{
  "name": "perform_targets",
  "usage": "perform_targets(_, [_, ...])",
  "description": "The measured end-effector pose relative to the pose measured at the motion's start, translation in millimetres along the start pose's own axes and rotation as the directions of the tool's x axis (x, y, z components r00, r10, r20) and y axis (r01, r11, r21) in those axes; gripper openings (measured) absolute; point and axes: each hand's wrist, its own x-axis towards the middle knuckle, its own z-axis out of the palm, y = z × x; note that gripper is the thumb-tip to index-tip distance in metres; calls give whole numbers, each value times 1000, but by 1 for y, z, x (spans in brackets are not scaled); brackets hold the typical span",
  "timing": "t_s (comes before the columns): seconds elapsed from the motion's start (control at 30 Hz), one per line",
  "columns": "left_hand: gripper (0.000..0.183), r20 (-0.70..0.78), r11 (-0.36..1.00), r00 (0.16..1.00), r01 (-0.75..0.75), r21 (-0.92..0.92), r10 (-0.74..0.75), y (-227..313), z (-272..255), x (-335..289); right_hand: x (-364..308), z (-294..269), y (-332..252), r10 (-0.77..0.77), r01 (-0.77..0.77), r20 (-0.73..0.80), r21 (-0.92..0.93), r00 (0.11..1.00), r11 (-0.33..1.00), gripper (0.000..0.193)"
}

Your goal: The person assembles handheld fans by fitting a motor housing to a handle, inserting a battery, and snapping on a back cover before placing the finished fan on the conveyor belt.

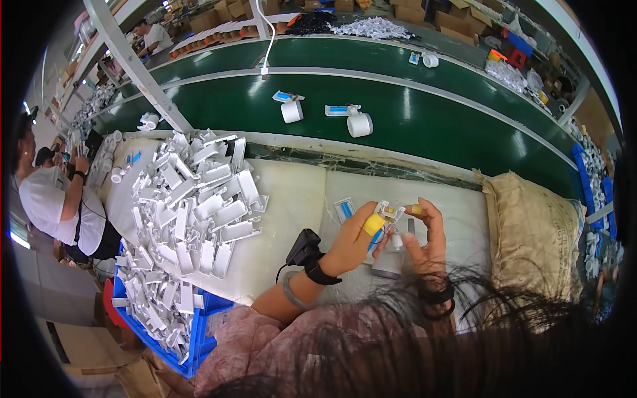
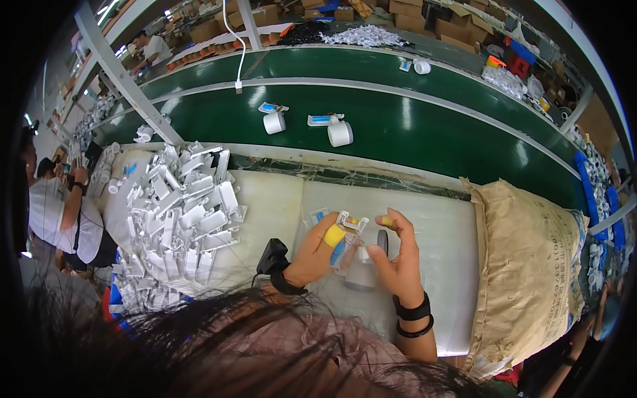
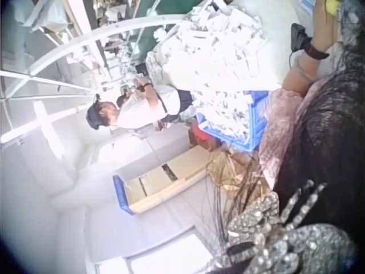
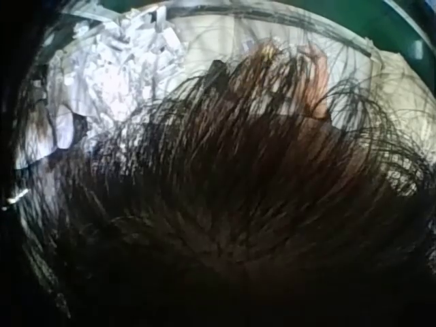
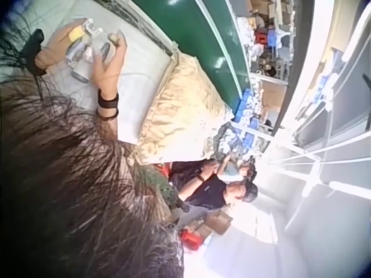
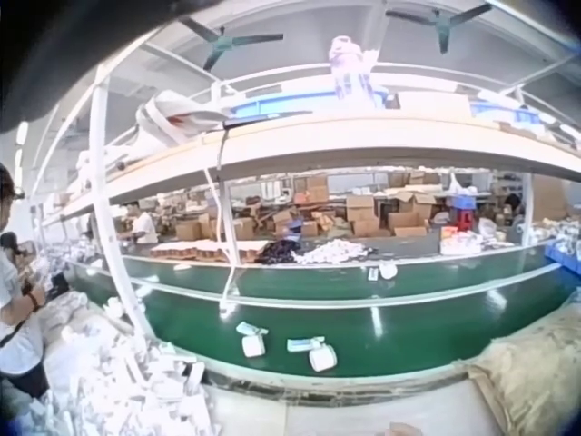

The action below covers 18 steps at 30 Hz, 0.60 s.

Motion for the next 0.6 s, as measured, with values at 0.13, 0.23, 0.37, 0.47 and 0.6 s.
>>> perform_targets(0.13, [27, -54, 921, 999, -16, -388, -5, -4, -6, 2, 0, -10, 4, 251, -398, 371, 401, 894, 825, 79])
perform_targets(0.23, [30, -44, 872, 999, 2, -489, -26, -3, -6, 0, 1, -12, -6, 326, -467, 387, 358, 862, 809, 80])
perform_targets(0.37, [32, 22, 893, 998, 60, -445, -56, -9, -8, 5, -10, -27, 24, 359, -461, 336, 308, 871, 832, 79])
perform_targets(0.47, [31, 11, 977, 997, 74, -200, -73, -7, -9, 6, -12, -29, 38, 346, -437, 266, 546, 900, 715, 79])
perform_targets(0.6, [30, 72, 976, 988, 146, -164, -136, -14, -12, 7, -2, -24, 18, 457, -430, 195, 755, 868, 495, 78])
